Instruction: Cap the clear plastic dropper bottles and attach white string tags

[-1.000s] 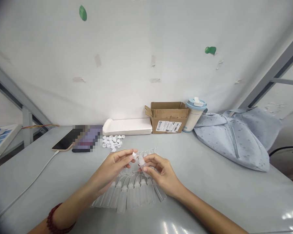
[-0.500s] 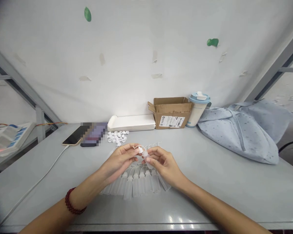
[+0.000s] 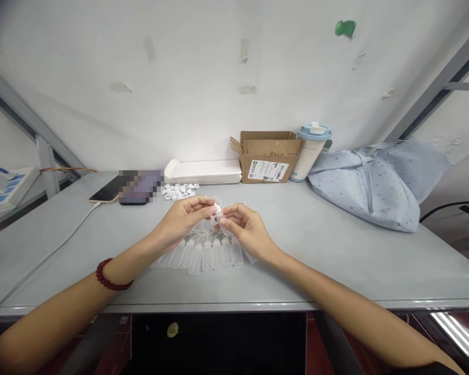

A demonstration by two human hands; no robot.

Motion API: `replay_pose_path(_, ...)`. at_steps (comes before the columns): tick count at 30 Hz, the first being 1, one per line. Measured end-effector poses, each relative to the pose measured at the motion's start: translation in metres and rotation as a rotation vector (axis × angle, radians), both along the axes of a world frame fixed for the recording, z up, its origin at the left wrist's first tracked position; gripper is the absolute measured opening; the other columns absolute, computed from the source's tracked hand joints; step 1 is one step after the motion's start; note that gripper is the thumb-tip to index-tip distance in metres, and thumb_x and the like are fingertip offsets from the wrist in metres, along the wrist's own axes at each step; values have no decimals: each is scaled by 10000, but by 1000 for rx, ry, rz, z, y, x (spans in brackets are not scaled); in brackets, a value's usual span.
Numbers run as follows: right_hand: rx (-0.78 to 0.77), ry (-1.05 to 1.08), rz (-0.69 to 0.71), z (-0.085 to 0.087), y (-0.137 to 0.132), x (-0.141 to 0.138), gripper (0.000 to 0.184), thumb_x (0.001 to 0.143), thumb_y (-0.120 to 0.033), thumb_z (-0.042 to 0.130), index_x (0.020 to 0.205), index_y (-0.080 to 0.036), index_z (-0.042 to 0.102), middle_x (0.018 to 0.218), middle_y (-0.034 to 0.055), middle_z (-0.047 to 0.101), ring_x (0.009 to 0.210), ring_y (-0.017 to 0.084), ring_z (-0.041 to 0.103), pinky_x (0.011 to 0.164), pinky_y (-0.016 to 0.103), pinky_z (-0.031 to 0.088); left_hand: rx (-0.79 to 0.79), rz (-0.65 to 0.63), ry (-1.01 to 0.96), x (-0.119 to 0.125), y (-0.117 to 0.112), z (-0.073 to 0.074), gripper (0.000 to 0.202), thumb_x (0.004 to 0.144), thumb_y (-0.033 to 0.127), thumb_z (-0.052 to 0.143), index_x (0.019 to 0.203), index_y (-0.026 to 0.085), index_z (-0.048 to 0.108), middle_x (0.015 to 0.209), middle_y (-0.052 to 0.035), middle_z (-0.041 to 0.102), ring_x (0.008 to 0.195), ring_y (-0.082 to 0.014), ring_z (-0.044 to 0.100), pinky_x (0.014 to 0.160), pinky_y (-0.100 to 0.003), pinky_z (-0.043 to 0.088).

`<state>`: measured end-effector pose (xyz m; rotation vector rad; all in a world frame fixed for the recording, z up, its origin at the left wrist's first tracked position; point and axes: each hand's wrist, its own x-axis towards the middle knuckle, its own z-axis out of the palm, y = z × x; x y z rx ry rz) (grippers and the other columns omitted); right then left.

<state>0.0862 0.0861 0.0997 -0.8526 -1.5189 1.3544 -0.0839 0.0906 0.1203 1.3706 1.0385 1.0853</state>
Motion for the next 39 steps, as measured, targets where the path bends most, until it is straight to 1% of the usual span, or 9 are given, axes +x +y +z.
replay_pose_path(5,24,-17,-12,1,0,2,252,769,-366,641,892,-170,542,794,37,677,742,172,674,719,335,538,71,-18,62,0,-5,8,151,736,265,643,818,138,625,894,-39,651,870,-165,601,820,-311,470)
replay_pose_path(7,113,-80,-38,0,-1,4,228,801,-358,605,913,-171,538,809,42,665,748,169,665,699,322,535,73,-14,112,-1,-7,11,140,739,256,642,819,142,626,855,-33,651,840,-162,604,789,-298,477)
replay_pose_path(12,488,-378,-205,1,-2,7,156,832,-297,567,944,-192,544,844,37,639,756,154,627,675,282,512,76,-33,147,-5,-6,13,149,737,278,652,792,144,618,809,-26,644,796,-152,604,751,-280,477)
replay_pose_path(15,629,-426,-222,2,-2,7,137,860,-265,524,981,-202,526,867,38,644,748,144,625,670,263,508,56,-57,143,-6,-6,13,172,731,289,661,801,138,617,787,-26,643,763,-145,601,728,-274,478)
replay_pose_path(23,769,-485,-162,-2,-1,10,154,894,-200,451,1044,-209,480,869,43,645,724,144,627,628,252,499,0,-82,122,-8,-6,13,205,738,314,666,803,127,614,718,-27,645,695,-143,623,704,-281,497)
replay_pose_path(26,748,-491,-122,-4,-1,11,165,895,-203,445,1058,-213,469,909,57,644,783,162,635,671,280,506,-12,-90,137,-8,-4,12,205,734,306,670,807,124,611,709,-21,639,663,-139,625,683,-283,507)
replay_pose_path(29,618,-434,-95,-4,-1,10,167,898,-225,439,1063,-212,462,966,78,637,879,177,627,712,301,506,1,-80,149,-7,-4,13,186,725,269,675,821,126,605,740,-16,635,671,-130,621,691,-281,512)
replay_pose_path(34,281,-284,-22,0,-1,7,201,895,-310,457,1062,-199,456,861,49,644,689,135,584,641,288,483,54,-79,163,-6,-8,14,174,721,246,675,829,130,604,816,-36,648,805,-160,634,767,-297,514)
replay_pose_path(39,96,-151,51,3,1,7,222,867,-354,511,1014,-194,472,777,17,632,653,121,558,636,274,452,101,-102,177,-7,-10,14,159,732,239,657,843,136,611,890,-53,652,881,-190,639,803,-316,511)
